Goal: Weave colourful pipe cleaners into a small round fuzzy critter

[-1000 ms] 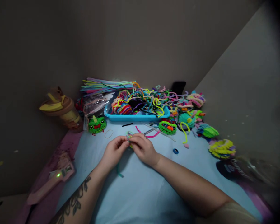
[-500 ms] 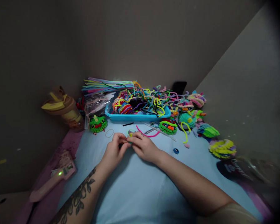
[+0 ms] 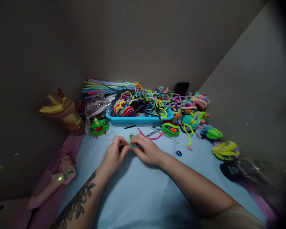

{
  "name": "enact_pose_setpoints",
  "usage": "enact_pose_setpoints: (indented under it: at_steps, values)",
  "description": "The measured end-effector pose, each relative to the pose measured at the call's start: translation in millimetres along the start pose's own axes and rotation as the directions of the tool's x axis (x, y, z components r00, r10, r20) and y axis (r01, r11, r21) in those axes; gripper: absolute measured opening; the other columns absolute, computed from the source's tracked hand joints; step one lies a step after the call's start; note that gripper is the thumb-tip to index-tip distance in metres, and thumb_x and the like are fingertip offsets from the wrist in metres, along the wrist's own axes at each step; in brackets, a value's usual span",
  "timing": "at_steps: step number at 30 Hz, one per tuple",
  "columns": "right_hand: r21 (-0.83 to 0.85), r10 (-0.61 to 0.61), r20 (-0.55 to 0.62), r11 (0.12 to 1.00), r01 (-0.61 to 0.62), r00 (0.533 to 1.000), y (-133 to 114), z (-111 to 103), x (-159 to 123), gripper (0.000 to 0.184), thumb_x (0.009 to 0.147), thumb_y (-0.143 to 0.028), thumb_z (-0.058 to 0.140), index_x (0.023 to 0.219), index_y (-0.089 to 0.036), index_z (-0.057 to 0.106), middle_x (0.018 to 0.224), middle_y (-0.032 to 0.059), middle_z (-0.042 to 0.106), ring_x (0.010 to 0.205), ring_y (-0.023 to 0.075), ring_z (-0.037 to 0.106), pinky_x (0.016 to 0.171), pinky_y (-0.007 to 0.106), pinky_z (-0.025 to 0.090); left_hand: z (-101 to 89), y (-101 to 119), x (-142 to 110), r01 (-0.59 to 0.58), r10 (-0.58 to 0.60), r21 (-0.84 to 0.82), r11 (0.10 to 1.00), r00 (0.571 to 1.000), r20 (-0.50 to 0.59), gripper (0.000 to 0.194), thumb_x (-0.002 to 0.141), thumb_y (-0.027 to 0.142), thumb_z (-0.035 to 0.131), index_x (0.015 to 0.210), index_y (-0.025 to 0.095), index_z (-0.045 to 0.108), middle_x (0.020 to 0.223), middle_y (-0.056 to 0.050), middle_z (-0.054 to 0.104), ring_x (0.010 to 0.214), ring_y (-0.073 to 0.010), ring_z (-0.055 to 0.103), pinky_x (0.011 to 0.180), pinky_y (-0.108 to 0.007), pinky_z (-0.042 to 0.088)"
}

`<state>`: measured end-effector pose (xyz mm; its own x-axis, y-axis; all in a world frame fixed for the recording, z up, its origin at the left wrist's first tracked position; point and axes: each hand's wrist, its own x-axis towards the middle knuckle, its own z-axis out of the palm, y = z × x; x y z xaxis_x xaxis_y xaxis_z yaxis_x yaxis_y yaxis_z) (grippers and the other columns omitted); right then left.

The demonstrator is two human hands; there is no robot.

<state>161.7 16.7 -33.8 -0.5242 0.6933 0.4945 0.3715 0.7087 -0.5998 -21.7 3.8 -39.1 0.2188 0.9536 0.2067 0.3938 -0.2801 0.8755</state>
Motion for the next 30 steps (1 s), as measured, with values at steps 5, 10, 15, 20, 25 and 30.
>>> enact_pose_setpoints:
  at_steps: [5, 10, 15, 20, 25, 30]
  values:
    - [0.051, 0.018, -0.092, 0.999, -0.014, 0.996, -1.0, 0.1, 1.0, 0.012, 0.081, -0.01, 0.051, 0.089, -0.019, 0.055, 0.085, 0.0055, 0.059, 0.084, 0.0175, 0.056, 0.075, 0.031, 0.049, 0.4, -4.9, -1.4, -0.06, 0.061, 0.07, 0.996, 0.998, -0.004, 0.013, 0.083, 0.026, 0.055, 0.088, 0.021, 0.044, 0.079, 0.0, 0.064, 0.073, -0.0138, 0.064, 0.066, -0.024, 0.046]
    - [0.051, 0.018, -0.124, 0.999, -0.012, 0.992, -2.0, 2.8, 0.6, 0.016, 0.081, -0.009, 0.05, 0.091, -0.02, 0.057, 0.082, 0.0039, 0.061, 0.079, 0.0165, 0.057, 0.071, 0.03, 0.049, 3.1, -8.1, -3.0, -0.108, 0.107, 0.134, 0.985, 0.994, 0.01, 0.009, 0.084, 0.026, 0.055, 0.089, 0.02, 0.049, 0.08, -0.001, 0.063, 0.072, -0.014, 0.063, 0.064, -0.024, 0.046]
    - [0.033, -0.029, -0.044, 0.999, 0.03, 0.999, -3.9, 2.4, 1.4, 0.032, 0.083, -0.006, 0.047, 0.111, -0.02, 0.055, 0.093, 0.0069, 0.063, 0.088, 0.0174, 0.058, 0.077, 0.032, 0.051, 3.2, -7.6, -4.0, -0.145, 0.144, 0.175, 0.974, 0.989, 0.017, 0.006, 0.085, 0.025, 0.052, 0.087, 0.021, 0.049, 0.078, -0.001, 0.063, 0.072, -0.0141, 0.063, 0.064, -0.024, 0.046]
    - [-0.038, -0.044, -0.008, 0.998, 0.043, 0.999, -4.0, 2.3, 0.5, 0.03, 0.084, -0.007, 0.047, 0.11, -0.018, 0.056, 0.095, 0.0088, 0.063, 0.093, 0.0184, 0.059, 0.081, 0.033, 0.052, 2.8, -8.6, -4.2, -0.154, 0.155, 0.173, 0.973, 0.988, 0.008, 0.006, 0.085, 0.024, 0.053, 0.086, 0.021, 0.048, 0.077, -0.001, 0.064, 0.071, -0.014, 0.062, 0.063, -0.024, 0.047]
    - [-0.17, -0.089, -0.038, 0.982, 0.081, 0.995, -2.4, 5.1, -2.1, 0.022, 0.087, -0.012, 0.046, 0.106, -0.015, 0.057, 0.097, 0.0119, 0.065, 0.096, 0.0207, 0.061, 0.085, 0.035, 0.053, 2.6, -10.3, -3.7, -0.155, 0.157, 0.105, 0.982, 0.988, -0.013, 0.007, 0.086, 0.024, 0.052, 0.085, 0.021, 0.046, 0.081, -0.001, 0.066, 0.073, -0.0138, 0.064, 0.065, -0.024, 0.047]
    - [-0.247, -0.116, -0.074, 0.965, 0.094, 0.99, -2.0, 6.3, -2.9, 0.018, 0.089, -0.014, 0.046, 0.103, -0.015, 0.058, 0.094, 0.0123, 0.066, 0.093, 0.0202, 0.063, 0.083, 0.034, 0.054, 1.3, -10.1, -2.3, -0.134, 0.139, 0.127, 0.983, 0.99, -0.035, 0.01, 0.085, 0.026, 0.054, 0.083, 0.021, 0.045, 0.08, -0.001, 0.066, 0.07, -0.013, 0.062, 0.064, -0.023, 0.046]
